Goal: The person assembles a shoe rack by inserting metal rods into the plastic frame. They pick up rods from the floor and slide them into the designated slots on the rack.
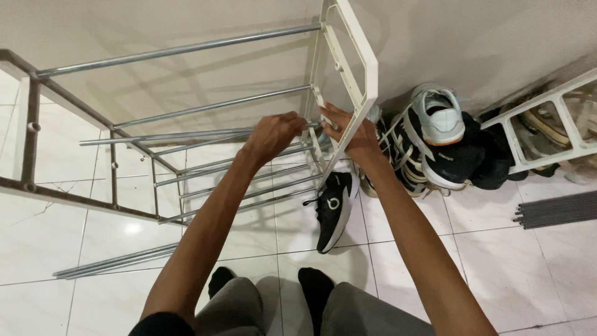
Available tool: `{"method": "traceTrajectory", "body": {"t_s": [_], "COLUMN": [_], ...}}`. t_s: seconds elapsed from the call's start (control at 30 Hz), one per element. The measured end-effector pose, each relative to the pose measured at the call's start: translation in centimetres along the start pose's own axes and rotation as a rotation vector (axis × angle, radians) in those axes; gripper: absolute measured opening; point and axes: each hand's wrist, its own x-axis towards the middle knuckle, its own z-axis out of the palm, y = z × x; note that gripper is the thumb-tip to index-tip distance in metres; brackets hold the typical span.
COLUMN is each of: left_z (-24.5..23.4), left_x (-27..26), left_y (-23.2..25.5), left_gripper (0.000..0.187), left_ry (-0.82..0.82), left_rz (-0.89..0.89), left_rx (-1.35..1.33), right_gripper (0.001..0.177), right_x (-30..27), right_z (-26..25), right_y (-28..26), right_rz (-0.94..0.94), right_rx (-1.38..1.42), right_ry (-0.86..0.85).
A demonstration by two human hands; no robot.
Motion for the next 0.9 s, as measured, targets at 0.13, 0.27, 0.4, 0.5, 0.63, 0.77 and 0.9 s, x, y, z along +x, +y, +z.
{"method": "traceTrajectory", "body": {"t_s": [0.13,0.27,0.4,0.5,0.63,0.77,0.9], "left_z": [-0.1,0.1,-0.7,-1.4,-2.1,-2.2,-2.6], "left_x": [1.3,0.5,-1.3,-2.2,-3.8,-4.3,-4.8], "left_y": [3.2,5.1,6.5,8.1,10.4,11.8,13.5], "left_gripper": [0.018,0.015,0.019,0.018,0.018,0.020,0.016], "left_ry": [-0.016,-0.032,0.005,-0.060,-0.030,0.025,0.089], "left_rz": [0.030,0.047,0.135,0.083,0.059,0.041,0.035], "left_rx": [-0.062,-0.046,-0.021,0.030,-0.040,-0.070,-0.128], "right_gripper": [0.050,0.046,0.031,0.034,0.039,0.048,0.044], "right_x": [-0.5,-2.2,-5.5,-7.6,-10.3,-12.1,-13.8], "right_z": [-0.5,-0.6,-0.5,-0.4,-1.5,-3.5,-4.6], "right_y": [0.0,1.0,3.8,3.7,-1.6,-7.1,-9.7], "right_rz": [-0.079,0.093,0.095,0.153,0.080,-0.263,-0.074], "right_rx": [-0.155,-0.148,-0.315,-0.427,-0.436,-0.538,-0.514], "right_ry": [-0.001,-0.139,-0.356,-0.675,-0.631,-0.163,-0.037]}}
